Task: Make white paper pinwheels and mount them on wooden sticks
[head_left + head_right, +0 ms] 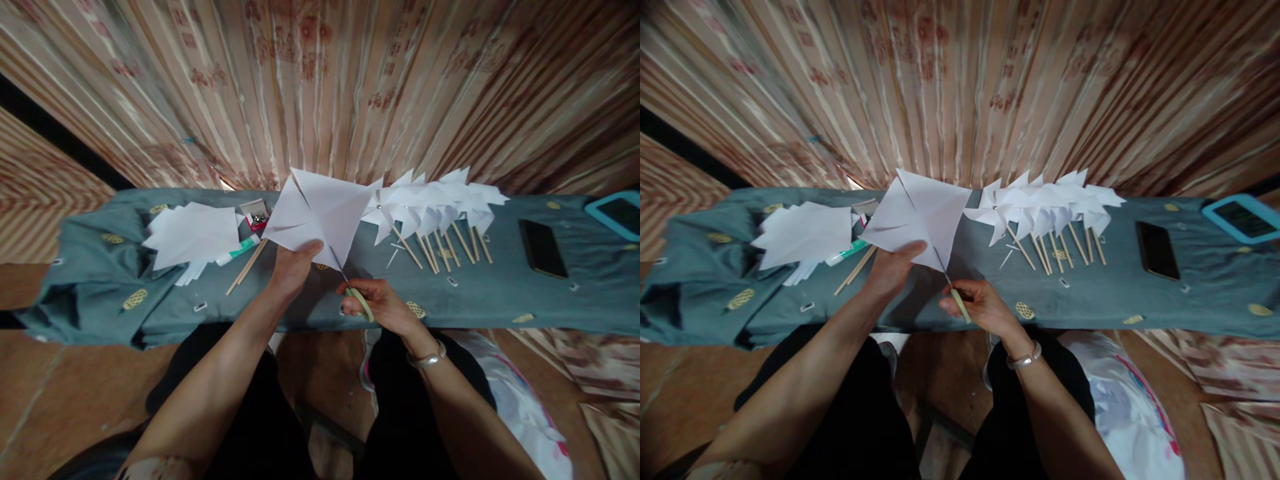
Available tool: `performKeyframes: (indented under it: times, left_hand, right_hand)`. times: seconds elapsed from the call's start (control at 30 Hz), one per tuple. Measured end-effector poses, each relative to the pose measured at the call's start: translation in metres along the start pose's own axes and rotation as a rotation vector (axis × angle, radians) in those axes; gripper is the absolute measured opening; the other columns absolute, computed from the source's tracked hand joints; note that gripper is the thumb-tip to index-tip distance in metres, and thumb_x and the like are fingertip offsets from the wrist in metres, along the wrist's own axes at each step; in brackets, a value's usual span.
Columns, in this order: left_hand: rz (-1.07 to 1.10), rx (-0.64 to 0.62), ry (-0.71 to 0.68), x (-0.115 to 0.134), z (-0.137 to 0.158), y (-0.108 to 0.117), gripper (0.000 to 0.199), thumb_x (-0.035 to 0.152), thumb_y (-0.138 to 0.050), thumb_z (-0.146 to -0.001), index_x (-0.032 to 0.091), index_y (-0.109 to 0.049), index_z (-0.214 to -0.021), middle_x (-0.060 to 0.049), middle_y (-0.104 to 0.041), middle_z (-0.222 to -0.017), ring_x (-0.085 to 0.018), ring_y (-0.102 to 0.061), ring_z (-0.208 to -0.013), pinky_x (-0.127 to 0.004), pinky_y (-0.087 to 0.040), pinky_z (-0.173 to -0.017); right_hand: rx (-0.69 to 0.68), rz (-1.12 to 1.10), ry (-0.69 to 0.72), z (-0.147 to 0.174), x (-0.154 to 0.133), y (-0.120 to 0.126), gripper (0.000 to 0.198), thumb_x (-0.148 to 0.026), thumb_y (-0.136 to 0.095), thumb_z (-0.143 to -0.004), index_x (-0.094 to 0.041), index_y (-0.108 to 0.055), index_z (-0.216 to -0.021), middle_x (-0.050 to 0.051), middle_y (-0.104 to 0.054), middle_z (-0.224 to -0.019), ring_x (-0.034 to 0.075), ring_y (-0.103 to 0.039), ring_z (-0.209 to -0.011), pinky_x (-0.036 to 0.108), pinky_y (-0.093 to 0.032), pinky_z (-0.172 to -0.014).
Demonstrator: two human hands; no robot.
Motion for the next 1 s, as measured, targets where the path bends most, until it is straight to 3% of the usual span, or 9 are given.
performKeyframes:
  times: [0.27,0.73,1.0]
  left_hand:
    - [0.020,-0.003,0.050,-0.0081,0.0035,-0.0006,0.029,0.023,-0.081,-0.054,0.019,-0.065,-0.078,-0.002,-0.070,-0.081,-0.019,-0.065,-0.078,-0.035,-0.052,-0.081]
    - [0.046,-0.037,0.012,-0.0031,0.0035,-0.0035,0.057,0.029,-0.084,-0.056,0.019,-0.067,-0.109,-0.003,-0.072,-0.087,-0.020,-0.066,-0.079,-0.037,-0.052,-0.083]
    - [0.065,-0.034,0.002,-0.0016,0.0033,-0.0043,0.054,0.026,-0.083,-0.056,0.022,-0.068,-0.108,-0.003,-0.074,-0.087,-0.020,-0.066,-0.078,-0.038,-0.052,-0.082]
  right_hand:
    - [0.003,0.054,0.035,0.0004,-0.0025,0.0020,0.056,-0.058,-0.089,-0.053,-0.016,-0.070,-0.085,-0.002,-0.066,-0.063,0.011,-0.061,-0.058,0.024,-0.051,-0.057]
    - [0.043,-0.042,-0.002,-0.0002,-0.0024,0.0016,0.050,-0.047,-0.094,-0.045,-0.018,-0.070,-0.077,-0.006,-0.064,-0.054,0.008,-0.057,-0.047,0.021,-0.047,-0.049]
    - [0.030,-0.022,0.017,0.0000,-0.0035,0.0016,0.050,-0.050,-0.093,-0.048,-0.018,-0.069,-0.079,-0.006,-0.062,-0.055,0.008,-0.056,-0.050,0.022,-0.047,-0.051]
Point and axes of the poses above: each hand's wrist, its own z-axis away from the middle knuckle, its own y-axis out of the back of the hand, x = y × z, the point moved 6 cm from there along -z, towards the middle knuckle
